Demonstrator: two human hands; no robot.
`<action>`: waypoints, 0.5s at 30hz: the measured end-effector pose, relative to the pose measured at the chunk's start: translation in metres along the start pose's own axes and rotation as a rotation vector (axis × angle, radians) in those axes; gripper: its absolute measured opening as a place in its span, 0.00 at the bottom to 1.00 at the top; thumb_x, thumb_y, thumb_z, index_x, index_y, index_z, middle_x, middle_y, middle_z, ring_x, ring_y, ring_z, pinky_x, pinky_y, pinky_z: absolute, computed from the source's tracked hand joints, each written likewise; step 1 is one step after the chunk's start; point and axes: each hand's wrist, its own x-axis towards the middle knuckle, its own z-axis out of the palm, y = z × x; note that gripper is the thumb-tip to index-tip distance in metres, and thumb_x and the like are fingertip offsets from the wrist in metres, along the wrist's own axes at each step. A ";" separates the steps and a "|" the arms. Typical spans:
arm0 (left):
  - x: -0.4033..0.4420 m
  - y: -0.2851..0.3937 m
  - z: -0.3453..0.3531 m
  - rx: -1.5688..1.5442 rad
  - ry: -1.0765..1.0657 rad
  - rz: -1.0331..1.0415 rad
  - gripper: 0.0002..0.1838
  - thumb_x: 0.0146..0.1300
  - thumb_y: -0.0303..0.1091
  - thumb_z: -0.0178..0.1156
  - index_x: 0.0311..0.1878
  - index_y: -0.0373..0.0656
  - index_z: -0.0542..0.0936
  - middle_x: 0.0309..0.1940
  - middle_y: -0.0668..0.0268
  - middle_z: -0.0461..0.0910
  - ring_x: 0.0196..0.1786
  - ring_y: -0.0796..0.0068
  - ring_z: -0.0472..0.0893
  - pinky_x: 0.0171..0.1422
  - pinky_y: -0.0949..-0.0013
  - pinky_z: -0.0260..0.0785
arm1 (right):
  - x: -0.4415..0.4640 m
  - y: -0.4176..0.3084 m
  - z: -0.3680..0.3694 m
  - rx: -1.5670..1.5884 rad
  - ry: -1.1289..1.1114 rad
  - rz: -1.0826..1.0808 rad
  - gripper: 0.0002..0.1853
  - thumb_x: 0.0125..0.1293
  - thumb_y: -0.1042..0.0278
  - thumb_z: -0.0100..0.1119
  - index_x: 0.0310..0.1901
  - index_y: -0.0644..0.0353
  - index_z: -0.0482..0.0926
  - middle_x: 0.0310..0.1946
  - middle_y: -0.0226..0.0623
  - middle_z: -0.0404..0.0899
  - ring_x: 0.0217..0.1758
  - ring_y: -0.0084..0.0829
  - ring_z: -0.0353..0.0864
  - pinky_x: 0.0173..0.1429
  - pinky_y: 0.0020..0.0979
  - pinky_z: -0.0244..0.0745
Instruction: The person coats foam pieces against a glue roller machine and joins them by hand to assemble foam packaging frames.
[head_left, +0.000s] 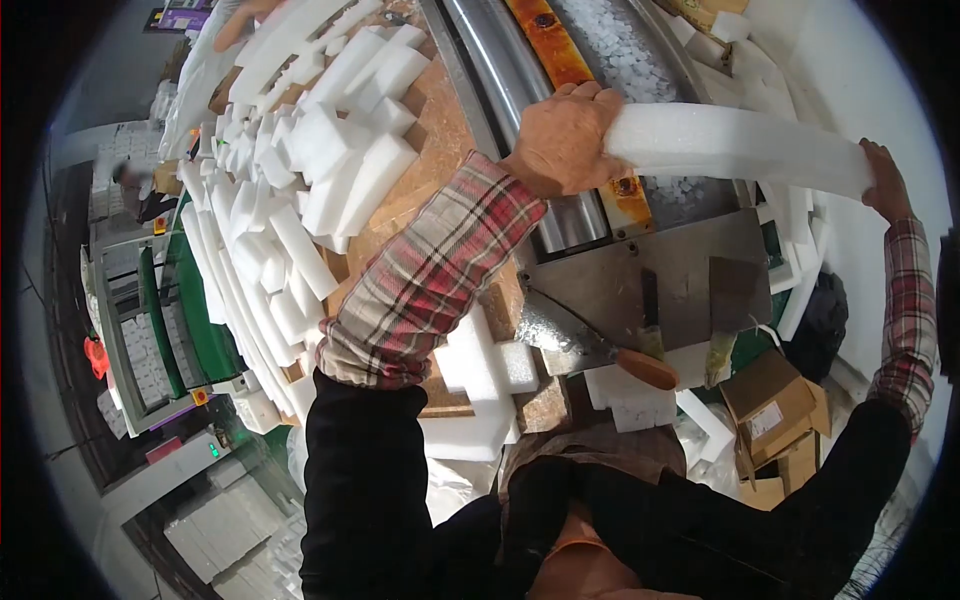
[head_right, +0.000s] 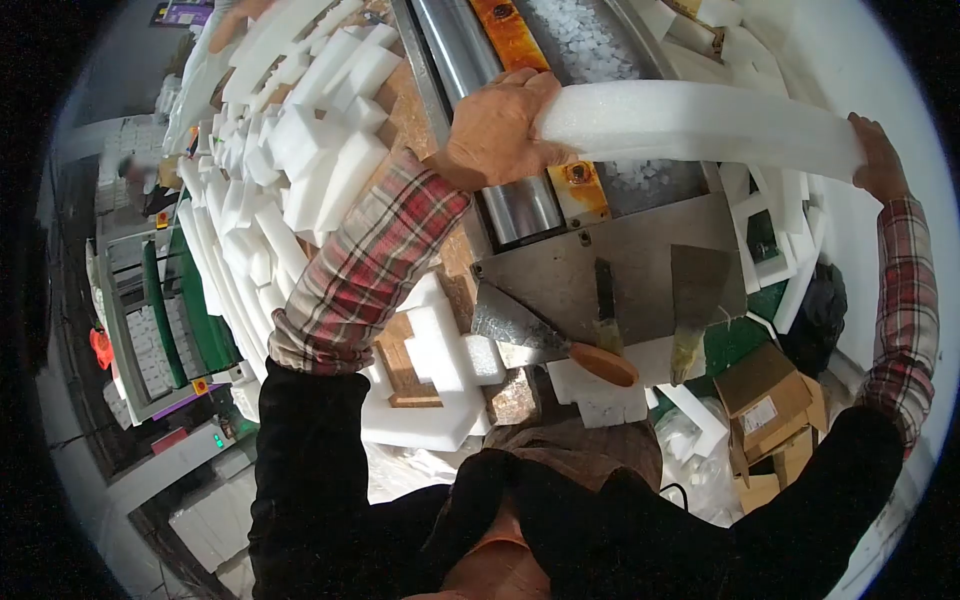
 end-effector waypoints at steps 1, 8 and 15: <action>-0.005 -0.002 -0.001 0.001 -0.005 -0.009 0.29 0.44 0.45 0.71 0.47 0.41 0.73 0.39 0.61 0.77 0.40 0.62 0.80 0.47 0.63 0.75 | 0.001 -0.002 0.002 -0.021 0.069 -0.074 0.39 0.32 0.85 0.54 0.56 0.63 0.67 0.49 0.39 0.74 0.51 0.42 0.70 0.58 0.35 0.67; -0.083 -0.051 -0.034 -0.067 -0.049 -0.045 0.28 0.48 0.46 0.68 0.47 0.38 0.71 0.37 0.57 0.77 0.37 0.61 0.79 0.41 0.64 0.76 | 0.024 -0.078 -0.003 -0.162 0.217 -0.387 0.37 0.42 0.82 0.53 0.62 0.61 0.64 0.54 0.42 0.71 0.60 0.43 0.68 0.67 0.37 0.61; -0.222 -0.118 -0.091 0.040 -0.161 -0.262 0.34 0.47 0.47 0.68 0.53 0.37 0.69 0.45 0.55 0.74 0.44 0.57 0.76 0.51 0.59 0.71 | 0.047 -0.309 -0.034 -0.187 0.172 -0.411 0.24 0.46 0.78 0.55 0.50 0.62 0.69 0.42 0.43 0.75 0.46 0.45 0.71 0.52 0.40 0.69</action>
